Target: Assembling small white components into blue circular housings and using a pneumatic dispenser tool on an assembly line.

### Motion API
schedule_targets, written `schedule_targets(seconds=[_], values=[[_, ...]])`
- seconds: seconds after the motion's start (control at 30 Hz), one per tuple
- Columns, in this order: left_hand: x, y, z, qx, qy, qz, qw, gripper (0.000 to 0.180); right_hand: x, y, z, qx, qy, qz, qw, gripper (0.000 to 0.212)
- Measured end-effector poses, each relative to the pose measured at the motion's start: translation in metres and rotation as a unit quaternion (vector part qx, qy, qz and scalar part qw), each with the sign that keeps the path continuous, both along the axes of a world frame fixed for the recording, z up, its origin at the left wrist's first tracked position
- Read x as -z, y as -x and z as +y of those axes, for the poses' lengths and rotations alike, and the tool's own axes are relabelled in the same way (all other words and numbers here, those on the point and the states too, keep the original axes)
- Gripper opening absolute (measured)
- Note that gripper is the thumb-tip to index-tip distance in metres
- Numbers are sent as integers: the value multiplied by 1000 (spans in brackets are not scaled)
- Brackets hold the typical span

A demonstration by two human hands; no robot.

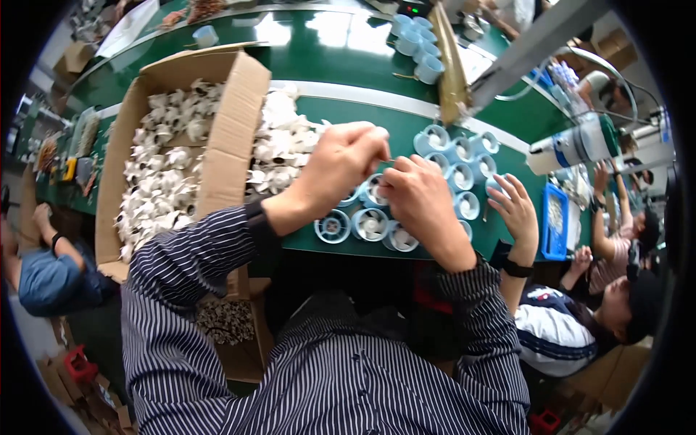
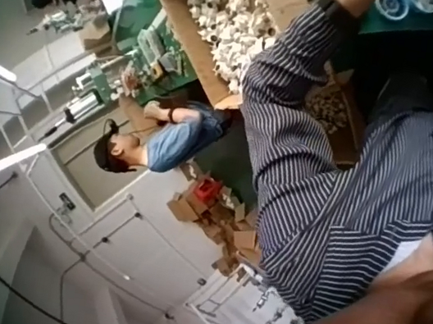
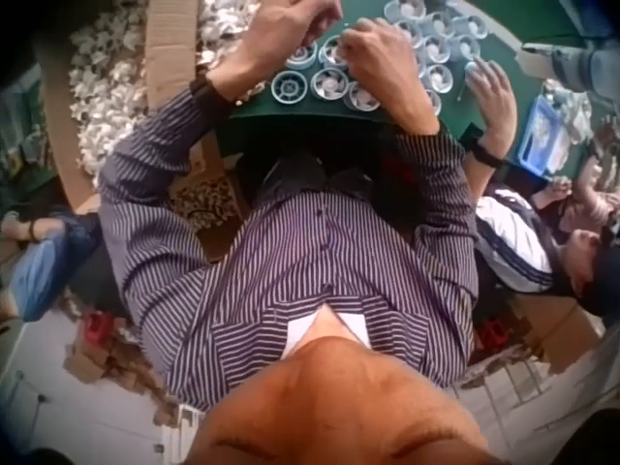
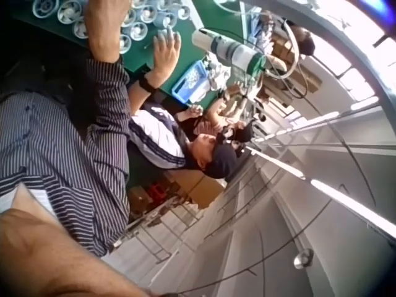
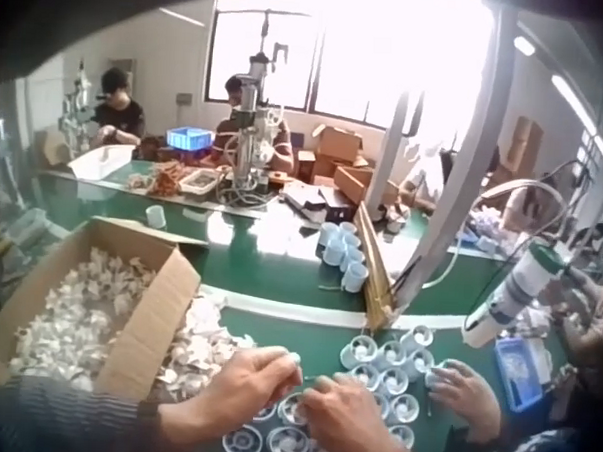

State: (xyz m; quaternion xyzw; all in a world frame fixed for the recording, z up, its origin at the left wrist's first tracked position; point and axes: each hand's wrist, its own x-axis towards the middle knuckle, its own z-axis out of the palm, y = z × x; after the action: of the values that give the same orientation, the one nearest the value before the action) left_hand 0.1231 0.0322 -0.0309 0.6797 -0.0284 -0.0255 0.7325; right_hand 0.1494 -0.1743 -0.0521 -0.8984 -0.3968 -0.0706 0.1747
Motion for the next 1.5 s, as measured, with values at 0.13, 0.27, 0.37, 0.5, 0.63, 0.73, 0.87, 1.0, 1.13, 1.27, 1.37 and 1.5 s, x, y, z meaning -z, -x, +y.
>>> schedule_targets(seconds=[0.13, 0.27, 0.37, 0.5, 0.63, 0.73, 0.87, 1.0, 1.13, 1.27, 1.37, 1.5], values=[[-15, 12, -8, 76, -172, -154, 970, 23, -5, 13, -16, 23, -45, 51, 997, 13], [-78, 63, 21, 111, -506, -286, 806, 19, -19, 38, -27, 34, -155, 132, 979, 10], [-117, 88, 73, 46, -543, -295, 785, 18, -32, 57, -40, 62, -206, 171, 961, 7], [-106, 91, 184, 11, -578, -69, 813, 28, -24, 71, -47, 59, -230, 181, 954, 7], [-46, 126, 243, 94, -638, 65, 761, 67, -17, 79, -47, 29, -240, 216, 946, 8], [-1, 148, 234, 92, -651, 82, 749, 81, -7, 83, -46, 2, -229, 213, 950, 10], [0, 151, 236, 98, -647, 53, 754, 89, -2, 90, -52, 15, -227, 222, 948, 13], [-25, 151, 218, 138, -667, 104, 725, 96, -6, 92, -54, 5, -222, 197, 955, 13], [-11, 149, 219, 88, -660, 141, 732, 95, -6, 95, -52, 2, -236, 188, 953, 11], [-9, 150, 235, 76, -609, 81, 786, 79, -7, 98, -47, -18, -233, 191, 953, 12], [-17, 147, 232, 33, -583, 88, 807, 62, -7, 99, -45, -26, -234, 201, 951, 13], [-13, 146, 232, 23, -575, 95, 813, 55, -5, 101, -45, -27, -228, 200, 953, 13]])
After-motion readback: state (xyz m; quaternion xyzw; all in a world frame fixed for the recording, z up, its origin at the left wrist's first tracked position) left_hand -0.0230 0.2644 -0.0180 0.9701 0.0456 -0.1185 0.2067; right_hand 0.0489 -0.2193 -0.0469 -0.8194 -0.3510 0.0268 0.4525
